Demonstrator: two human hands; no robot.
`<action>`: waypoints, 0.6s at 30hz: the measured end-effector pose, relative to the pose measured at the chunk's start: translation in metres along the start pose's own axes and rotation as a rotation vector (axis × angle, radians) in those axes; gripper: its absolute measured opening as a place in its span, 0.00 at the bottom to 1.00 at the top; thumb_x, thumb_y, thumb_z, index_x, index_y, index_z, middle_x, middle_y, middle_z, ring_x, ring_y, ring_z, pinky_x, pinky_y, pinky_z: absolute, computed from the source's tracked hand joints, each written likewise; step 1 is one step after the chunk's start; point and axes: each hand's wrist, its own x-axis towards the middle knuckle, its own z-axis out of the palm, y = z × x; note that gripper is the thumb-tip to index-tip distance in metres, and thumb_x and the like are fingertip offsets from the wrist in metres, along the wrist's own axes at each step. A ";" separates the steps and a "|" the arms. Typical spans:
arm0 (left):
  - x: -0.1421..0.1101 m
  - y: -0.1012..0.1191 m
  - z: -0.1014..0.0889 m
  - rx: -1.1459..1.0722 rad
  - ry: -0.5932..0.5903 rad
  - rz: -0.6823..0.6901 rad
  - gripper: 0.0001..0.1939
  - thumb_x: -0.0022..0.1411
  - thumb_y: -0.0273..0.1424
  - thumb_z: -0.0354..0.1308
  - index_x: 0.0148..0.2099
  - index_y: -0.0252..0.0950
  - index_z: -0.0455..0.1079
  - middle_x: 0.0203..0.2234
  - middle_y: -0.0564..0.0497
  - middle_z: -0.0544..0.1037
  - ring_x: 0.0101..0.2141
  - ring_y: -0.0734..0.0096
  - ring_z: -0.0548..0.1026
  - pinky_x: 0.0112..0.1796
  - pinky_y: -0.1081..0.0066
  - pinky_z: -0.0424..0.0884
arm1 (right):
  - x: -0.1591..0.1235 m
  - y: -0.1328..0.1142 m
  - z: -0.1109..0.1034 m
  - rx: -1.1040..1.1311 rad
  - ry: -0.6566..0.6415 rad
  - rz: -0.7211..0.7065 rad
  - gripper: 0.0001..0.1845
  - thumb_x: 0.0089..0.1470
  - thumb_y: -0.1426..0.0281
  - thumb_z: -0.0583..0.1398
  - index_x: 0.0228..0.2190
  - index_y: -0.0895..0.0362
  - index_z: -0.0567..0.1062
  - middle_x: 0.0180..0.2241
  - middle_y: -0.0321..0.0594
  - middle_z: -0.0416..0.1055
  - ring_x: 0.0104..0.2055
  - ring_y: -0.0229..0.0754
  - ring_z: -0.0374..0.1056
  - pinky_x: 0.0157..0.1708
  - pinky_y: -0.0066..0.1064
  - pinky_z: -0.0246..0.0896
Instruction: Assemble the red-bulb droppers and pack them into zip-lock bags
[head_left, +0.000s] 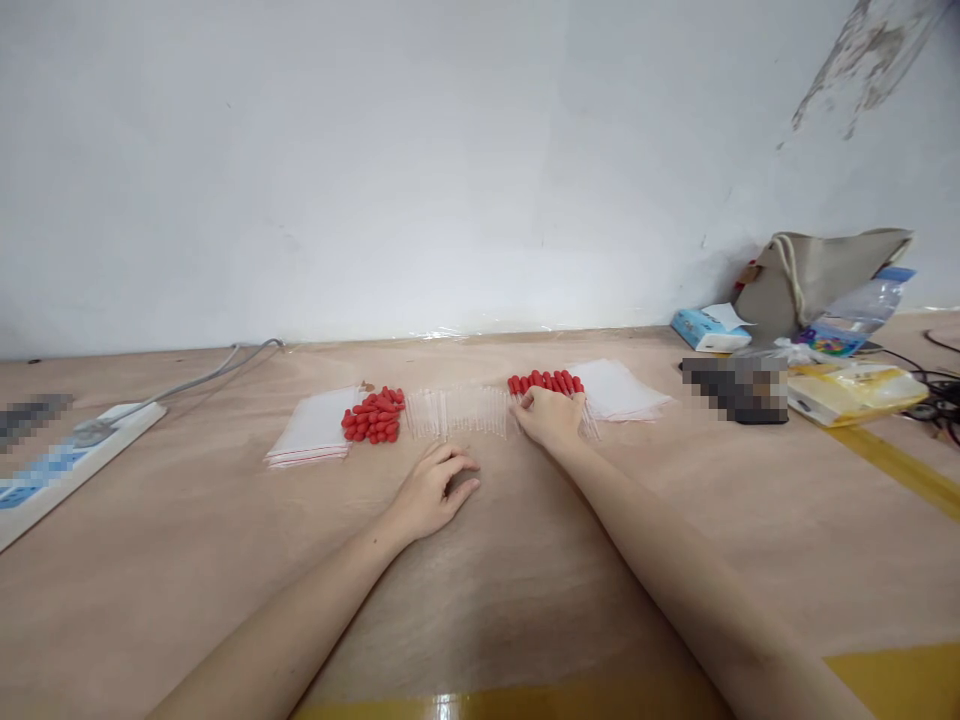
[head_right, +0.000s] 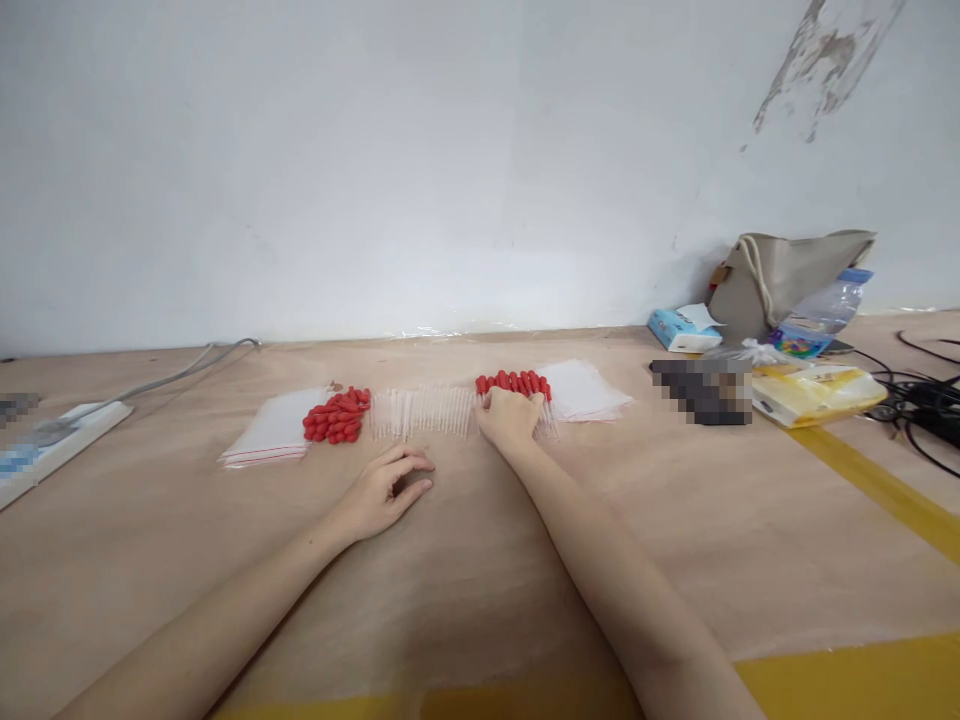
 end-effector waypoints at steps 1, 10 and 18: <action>0.000 0.000 0.000 0.001 0.000 0.000 0.09 0.59 0.31 0.51 0.42 0.38 0.68 0.37 0.48 0.69 0.38 0.66 0.67 0.40 0.66 0.65 | -0.001 -0.002 0.000 -0.016 -0.014 -0.016 0.13 0.48 0.62 0.52 0.25 0.55 0.72 0.25 0.40 0.72 0.31 0.44 0.66 0.40 0.40 0.40; 0.000 0.000 0.000 0.008 0.013 0.018 0.09 0.59 0.30 0.51 0.41 0.38 0.68 0.37 0.48 0.70 0.39 0.66 0.67 0.41 0.66 0.64 | -0.004 -0.022 -0.002 -0.184 -0.149 -0.064 0.14 0.49 0.69 0.50 0.26 0.62 0.74 0.28 0.51 0.73 0.31 0.47 0.67 0.40 0.43 0.39; 0.001 -0.004 -0.004 0.115 0.203 -0.035 0.06 0.58 0.32 0.52 0.36 0.38 0.69 0.34 0.50 0.72 0.37 0.67 0.67 0.41 0.65 0.62 | -0.012 -0.019 -0.018 -0.170 -0.205 -0.133 0.14 0.50 0.70 0.50 0.29 0.61 0.75 0.30 0.52 0.73 0.33 0.49 0.68 0.37 0.41 0.46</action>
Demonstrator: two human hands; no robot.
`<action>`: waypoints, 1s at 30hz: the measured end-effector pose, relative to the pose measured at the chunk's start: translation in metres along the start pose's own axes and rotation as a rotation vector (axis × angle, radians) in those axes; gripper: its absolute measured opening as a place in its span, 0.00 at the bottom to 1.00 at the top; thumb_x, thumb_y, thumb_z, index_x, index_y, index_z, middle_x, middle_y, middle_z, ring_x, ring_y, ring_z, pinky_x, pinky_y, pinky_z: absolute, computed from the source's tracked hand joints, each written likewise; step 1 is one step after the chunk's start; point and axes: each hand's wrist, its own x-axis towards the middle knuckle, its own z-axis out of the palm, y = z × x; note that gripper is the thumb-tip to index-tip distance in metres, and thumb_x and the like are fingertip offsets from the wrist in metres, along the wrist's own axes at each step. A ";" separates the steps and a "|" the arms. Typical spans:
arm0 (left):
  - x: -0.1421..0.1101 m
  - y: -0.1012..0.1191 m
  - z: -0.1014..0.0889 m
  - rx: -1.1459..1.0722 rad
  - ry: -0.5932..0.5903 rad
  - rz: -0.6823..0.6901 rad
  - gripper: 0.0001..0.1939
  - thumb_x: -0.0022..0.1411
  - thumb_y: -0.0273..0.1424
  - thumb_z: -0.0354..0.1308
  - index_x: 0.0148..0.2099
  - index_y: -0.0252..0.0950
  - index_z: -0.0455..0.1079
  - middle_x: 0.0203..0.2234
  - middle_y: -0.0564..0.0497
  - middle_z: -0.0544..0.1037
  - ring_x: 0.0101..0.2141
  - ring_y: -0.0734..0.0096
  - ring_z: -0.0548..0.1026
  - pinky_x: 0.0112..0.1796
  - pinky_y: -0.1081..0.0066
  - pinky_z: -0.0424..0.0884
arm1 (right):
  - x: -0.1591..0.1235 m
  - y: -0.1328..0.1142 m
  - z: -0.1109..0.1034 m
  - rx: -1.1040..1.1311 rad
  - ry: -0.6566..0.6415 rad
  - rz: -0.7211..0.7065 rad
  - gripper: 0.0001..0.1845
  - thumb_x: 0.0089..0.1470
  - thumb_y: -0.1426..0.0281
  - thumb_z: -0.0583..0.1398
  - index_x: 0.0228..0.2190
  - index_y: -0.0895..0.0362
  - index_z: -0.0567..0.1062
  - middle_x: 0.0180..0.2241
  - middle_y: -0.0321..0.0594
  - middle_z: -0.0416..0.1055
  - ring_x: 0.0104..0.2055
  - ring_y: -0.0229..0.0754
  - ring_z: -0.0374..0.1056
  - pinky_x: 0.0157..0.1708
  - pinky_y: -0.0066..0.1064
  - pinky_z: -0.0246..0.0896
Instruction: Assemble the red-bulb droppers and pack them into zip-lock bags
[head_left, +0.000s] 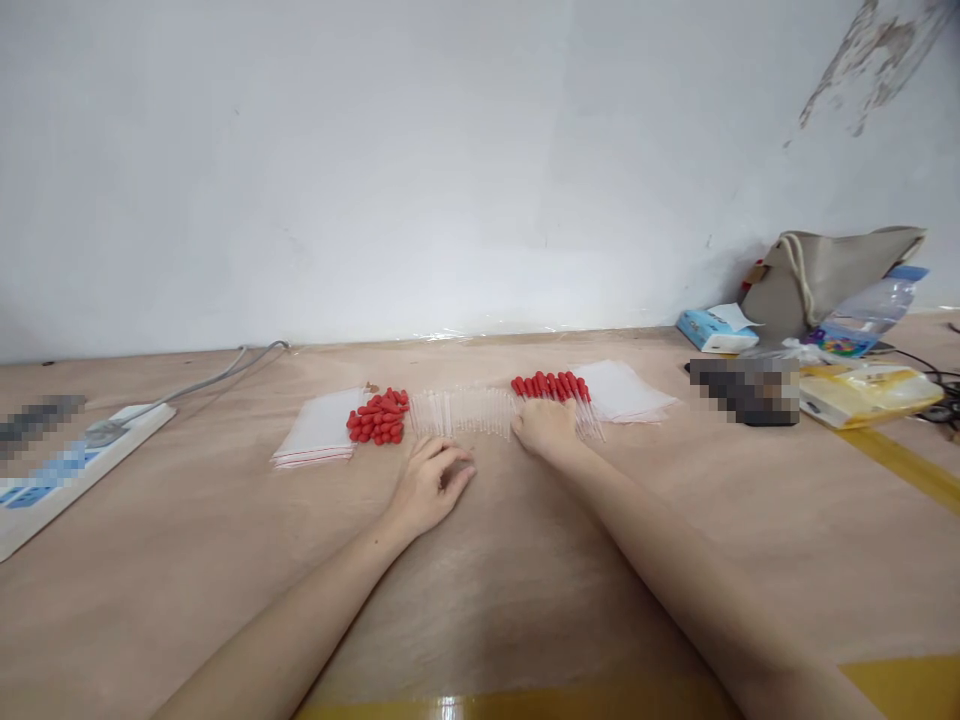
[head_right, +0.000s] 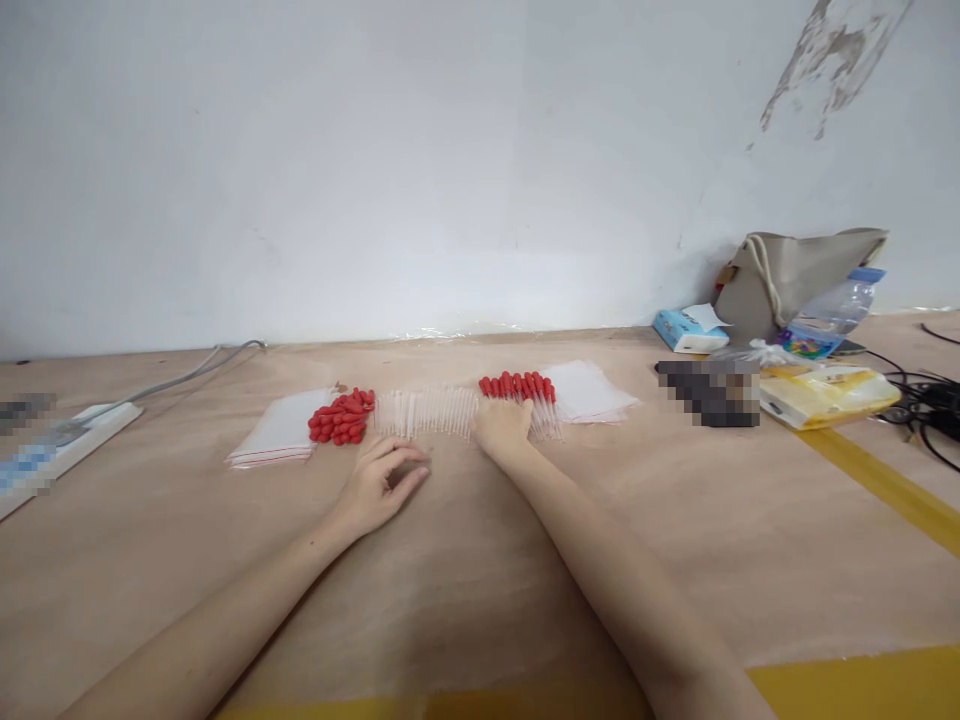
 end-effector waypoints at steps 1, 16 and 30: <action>0.002 -0.004 -0.003 0.036 0.056 -0.031 0.06 0.57 0.32 0.53 0.34 0.38 0.69 0.32 0.50 0.72 0.36 0.67 0.67 0.41 0.65 0.62 | -0.005 0.003 -0.003 0.001 -0.002 -0.033 0.14 0.50 0.70 0.50 0.30 0.61 0.75 0.30 0.52 0.73 0.33 0.50 0.67 0.36 0.39 0.47; 0.075 -0.074 -0.049 0.605 -0.033 -0.638 0.14 0.49 0.43 0.54 0.30 0.38 0.73 0.38 0.41 0.70 0.44 0.49 0.62 0.41 0.55 0.56 | -0.067 0.022 0.006 0.234 0.113 -0.450 0.12 0.47 0.60 0.58 0.26 0.57 0.69 0.29 0.38 0.70 0.34 0.41 0.63 0.35 0.31 0.47; 0.084 -0.076 -0.048 0.613 0.049 -0.608 0.16 0.51 0.41 0.52 0.28 0.34 0.73 0.35 0.38 0.71 0.43 0.45 0.63 0.39 0.53 0.57 | -0.067 0.014 0.024 0.317 0.156 -0.340 0.12 0.51 0.60 0.56 0.24 0.56 0.69 0.29 0.36 0.69 0.34 0.39 0.62 0.36 0.34 0.42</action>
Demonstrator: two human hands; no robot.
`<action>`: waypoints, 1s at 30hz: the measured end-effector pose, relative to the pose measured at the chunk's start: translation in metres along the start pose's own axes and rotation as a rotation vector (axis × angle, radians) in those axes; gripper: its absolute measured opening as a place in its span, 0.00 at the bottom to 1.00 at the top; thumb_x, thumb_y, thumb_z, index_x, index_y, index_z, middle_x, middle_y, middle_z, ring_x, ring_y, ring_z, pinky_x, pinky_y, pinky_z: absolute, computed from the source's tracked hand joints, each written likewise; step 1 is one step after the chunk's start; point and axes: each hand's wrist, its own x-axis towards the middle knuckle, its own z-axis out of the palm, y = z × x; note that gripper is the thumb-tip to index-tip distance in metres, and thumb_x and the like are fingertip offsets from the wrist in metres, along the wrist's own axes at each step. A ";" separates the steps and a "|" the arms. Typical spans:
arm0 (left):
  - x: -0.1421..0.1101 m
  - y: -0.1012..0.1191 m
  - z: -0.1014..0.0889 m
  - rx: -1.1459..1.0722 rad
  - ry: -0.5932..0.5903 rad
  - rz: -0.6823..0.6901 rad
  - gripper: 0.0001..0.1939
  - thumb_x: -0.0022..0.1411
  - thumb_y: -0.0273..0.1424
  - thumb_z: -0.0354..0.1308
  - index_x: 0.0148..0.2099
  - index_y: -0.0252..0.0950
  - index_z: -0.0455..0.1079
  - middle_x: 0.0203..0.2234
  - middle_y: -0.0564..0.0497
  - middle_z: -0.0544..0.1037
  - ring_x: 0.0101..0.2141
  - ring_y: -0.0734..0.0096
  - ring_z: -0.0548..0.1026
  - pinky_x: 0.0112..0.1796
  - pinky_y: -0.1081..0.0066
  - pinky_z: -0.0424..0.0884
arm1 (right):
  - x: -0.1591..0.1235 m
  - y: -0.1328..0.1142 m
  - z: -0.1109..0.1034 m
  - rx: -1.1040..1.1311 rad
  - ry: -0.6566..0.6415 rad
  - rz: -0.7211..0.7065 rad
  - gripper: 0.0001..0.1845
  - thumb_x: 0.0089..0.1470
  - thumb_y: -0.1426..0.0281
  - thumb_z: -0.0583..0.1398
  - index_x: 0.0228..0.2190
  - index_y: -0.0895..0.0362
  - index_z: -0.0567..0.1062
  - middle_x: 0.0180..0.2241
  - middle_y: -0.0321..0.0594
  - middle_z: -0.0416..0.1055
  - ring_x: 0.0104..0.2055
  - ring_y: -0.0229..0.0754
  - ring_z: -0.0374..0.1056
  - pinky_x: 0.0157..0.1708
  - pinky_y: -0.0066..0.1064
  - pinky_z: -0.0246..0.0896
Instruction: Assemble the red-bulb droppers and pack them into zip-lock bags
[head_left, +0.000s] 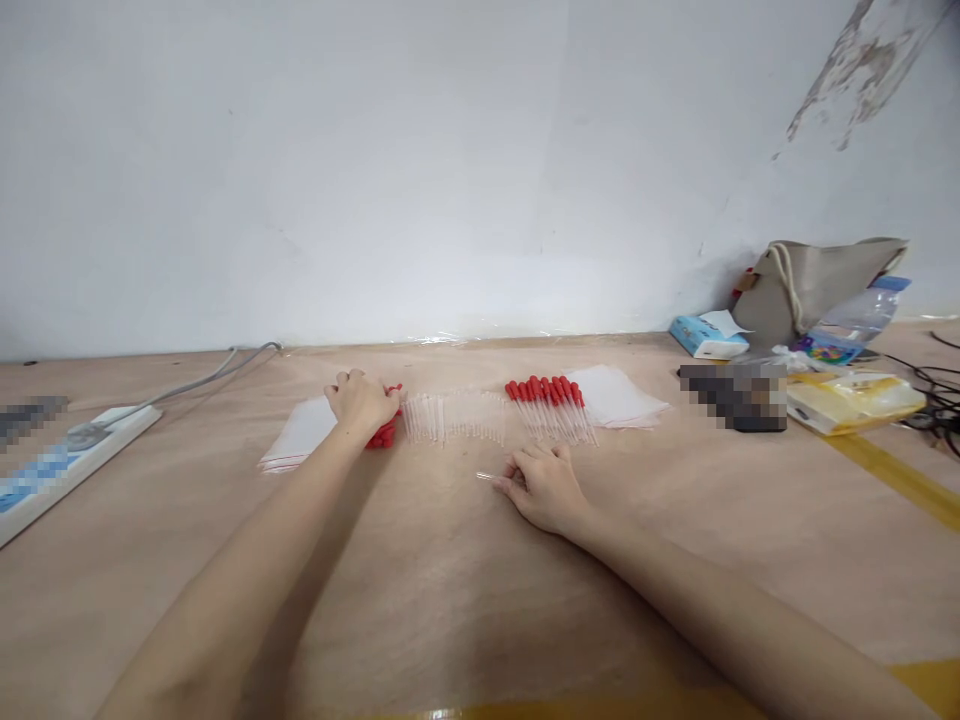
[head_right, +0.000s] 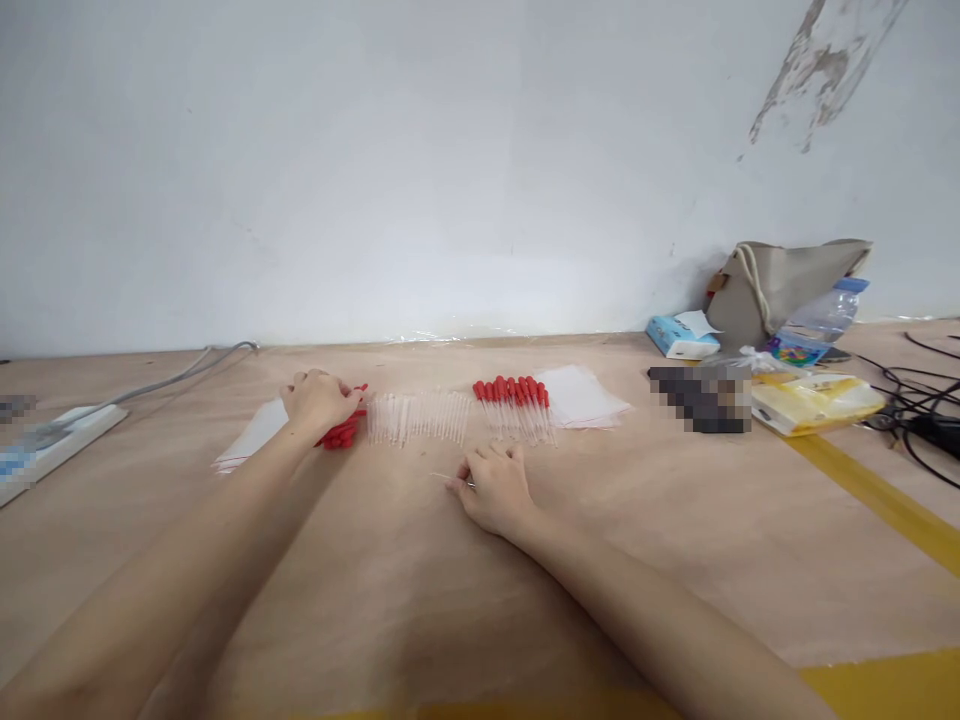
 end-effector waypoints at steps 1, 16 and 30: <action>-0.009 0.001 -0.005 -0.072 0.045 0.057 0.14 0.52 0.40 0.52 0.27 0.35 0.73 0.35 0.40 0.71 0.43 0.47 0.63 0.40 0.54 0.58 | 0.000 0.000 0.000 -0.003 0.004 -0.003 0.12 0.52 0.61 0.55 0.25 0.56 0.69 0.29 0.36 0.69 0.34 0.39 0.63 0.36 0.34 0.42; -0.127 0.020 -0.006 -0.574 -0.143 0.599 0.02 0.54 0.26 0.49 0.30 0.36 0.61 0.22 0.54 0.66 0.23 0.74 0.65 0.25 0.73 0.60 | -0.002 0.013 -0.005 0.046 0.094 -0.007 0.09 0.55 0.65 0.51 0.28 0.57 0.66 0.27 0.36 0.71 0.28 0.37 0.65 0.40 0.36 0.44; -0.120 0.042 0.006 -0.496 -0.201 0.757 0.05 0.61 0.26 0.45 0.34 0.37 0.61 0.32 0.50 0.68 0.32 0.70 0.68 0.34 0.70 0.65 | -0.002 0.013 -0.006 0.027 0.088 -0.055 0.10 0.56 0.64 0.51 0.27 0.57 0.66 0.26 0.36 0.70 0.29 0.37 0.65 0.42 0.34 0.43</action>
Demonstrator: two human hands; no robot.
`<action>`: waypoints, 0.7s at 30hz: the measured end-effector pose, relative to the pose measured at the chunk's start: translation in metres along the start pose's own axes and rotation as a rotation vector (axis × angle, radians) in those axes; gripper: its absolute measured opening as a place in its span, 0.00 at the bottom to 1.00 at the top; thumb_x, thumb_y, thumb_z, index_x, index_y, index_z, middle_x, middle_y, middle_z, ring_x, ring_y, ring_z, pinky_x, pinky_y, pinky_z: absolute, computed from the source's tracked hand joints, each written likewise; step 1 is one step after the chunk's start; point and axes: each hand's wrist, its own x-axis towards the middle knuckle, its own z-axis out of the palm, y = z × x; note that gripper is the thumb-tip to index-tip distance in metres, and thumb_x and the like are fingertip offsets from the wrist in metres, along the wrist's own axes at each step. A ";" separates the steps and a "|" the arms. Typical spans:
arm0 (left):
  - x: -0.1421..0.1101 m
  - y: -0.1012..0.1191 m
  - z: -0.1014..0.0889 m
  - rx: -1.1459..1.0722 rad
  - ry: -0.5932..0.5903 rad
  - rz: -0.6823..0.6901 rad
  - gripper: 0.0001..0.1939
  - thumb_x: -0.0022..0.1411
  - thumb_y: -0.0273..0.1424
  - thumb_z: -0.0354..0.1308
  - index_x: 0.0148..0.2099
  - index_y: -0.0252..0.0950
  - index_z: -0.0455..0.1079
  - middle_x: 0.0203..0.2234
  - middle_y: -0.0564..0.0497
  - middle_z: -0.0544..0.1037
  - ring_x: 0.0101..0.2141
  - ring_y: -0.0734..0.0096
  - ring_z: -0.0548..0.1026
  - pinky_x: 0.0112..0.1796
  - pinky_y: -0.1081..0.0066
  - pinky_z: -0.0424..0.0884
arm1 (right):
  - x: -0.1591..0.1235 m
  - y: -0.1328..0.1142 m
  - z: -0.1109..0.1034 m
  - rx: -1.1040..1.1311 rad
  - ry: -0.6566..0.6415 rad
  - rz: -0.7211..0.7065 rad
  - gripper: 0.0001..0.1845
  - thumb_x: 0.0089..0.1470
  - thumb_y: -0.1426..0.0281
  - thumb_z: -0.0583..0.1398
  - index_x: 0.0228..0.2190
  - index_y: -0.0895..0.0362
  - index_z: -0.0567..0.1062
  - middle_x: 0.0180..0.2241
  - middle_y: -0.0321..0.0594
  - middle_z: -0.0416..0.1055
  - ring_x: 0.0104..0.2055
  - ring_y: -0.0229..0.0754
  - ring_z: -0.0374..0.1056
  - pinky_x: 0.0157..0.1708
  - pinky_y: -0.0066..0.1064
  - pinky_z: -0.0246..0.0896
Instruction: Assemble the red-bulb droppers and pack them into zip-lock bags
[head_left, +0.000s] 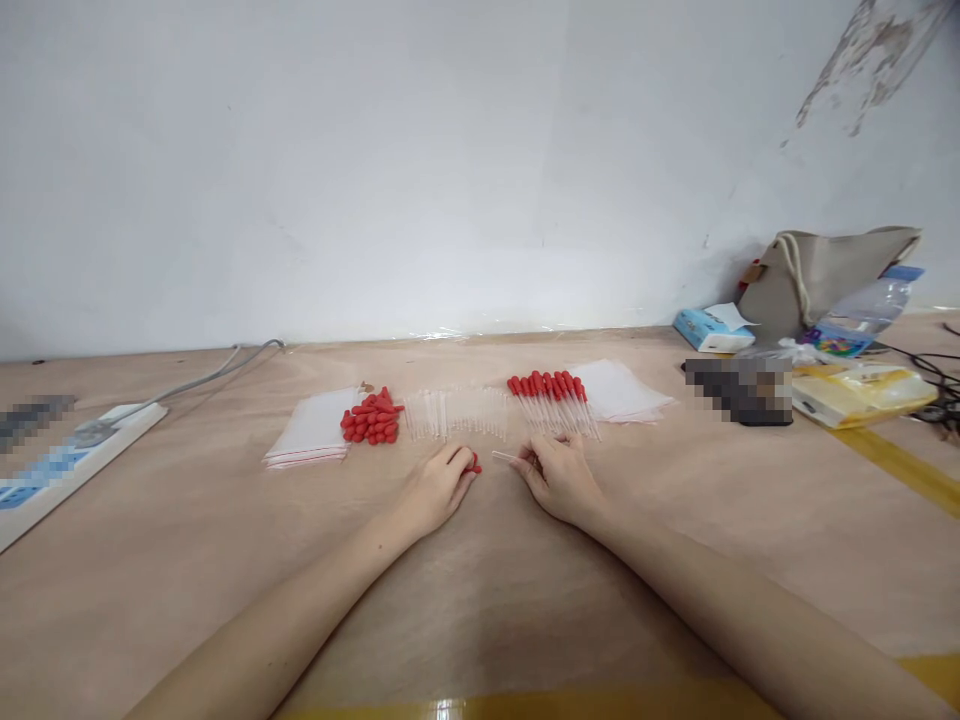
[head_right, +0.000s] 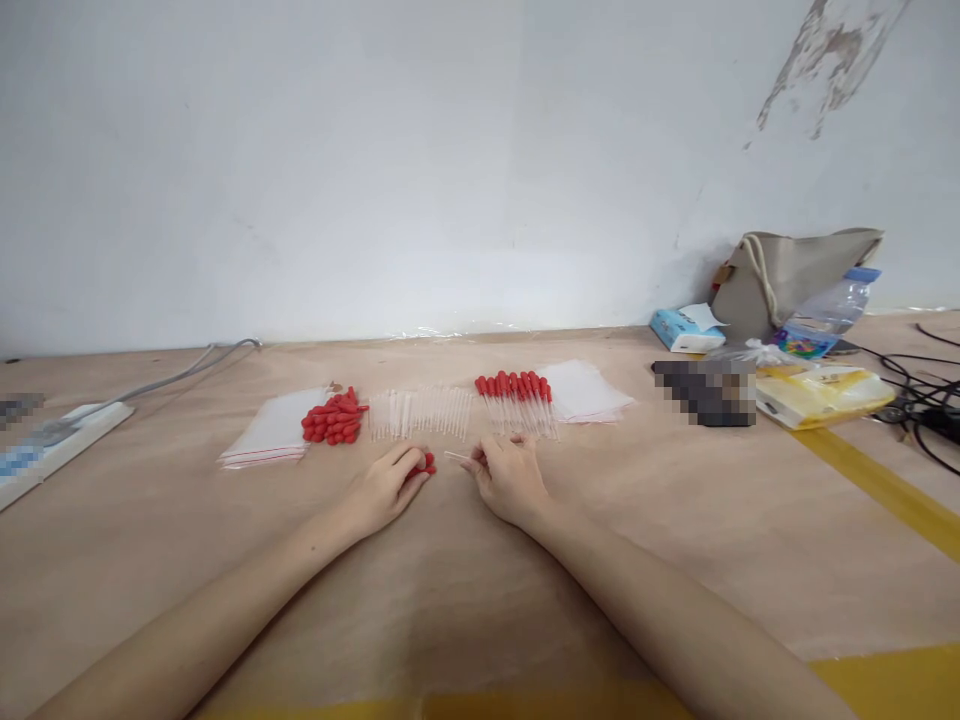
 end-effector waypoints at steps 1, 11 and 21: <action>-0.001 -0.001 0.001 0.001 0.000 -0.004 0.05 0.61 0.26 0.44 0.35 0.37 0.61 0.32 0.50 0.68 0.32 0.70 0.68 0.34 0.70 0.65 | 0.000 0.000 0.000 -0.002 0.000 -0.001 0.10 0.56 0.64 0.51 0.28 0.57 0.66 0.26 0.36 0.70 0.29 0.37 0.65 0.42 0.34 0.43; 0.009 -0.062 -0.060 0.305 0.300 -0.283 0.08 0.60 0.27 0.45 0.40 0.35 0.64 0.36 0.47 0.69 0.37 0.65 0.69 0.39 0.68 0.64 | -0.001 0.001 0.001 0.022 0.008 -0.014 0.10 0.56 0.65 0.51 0.27 0.57 0.65 0.26 0.35 0.70 0.28 0.36 0.64 0.42 0.34 0.44; 0.000 -0.101 -0.076 0.402 0.163 -0.408 0.12 0.61 0.26 0.44 0.44 0.35 0.66 0.25 0.50 0.74 0.28 0.64 0.71 0.31 0.69 0.62 | -0.001 0.002 0.001 0.048 0.006 0.000 0.09 0.55 0.66 0.51 0.27 0.57 0.65 0.26 0.36 0.70 0.28 0.36 0.64 0.43 0.35 0.44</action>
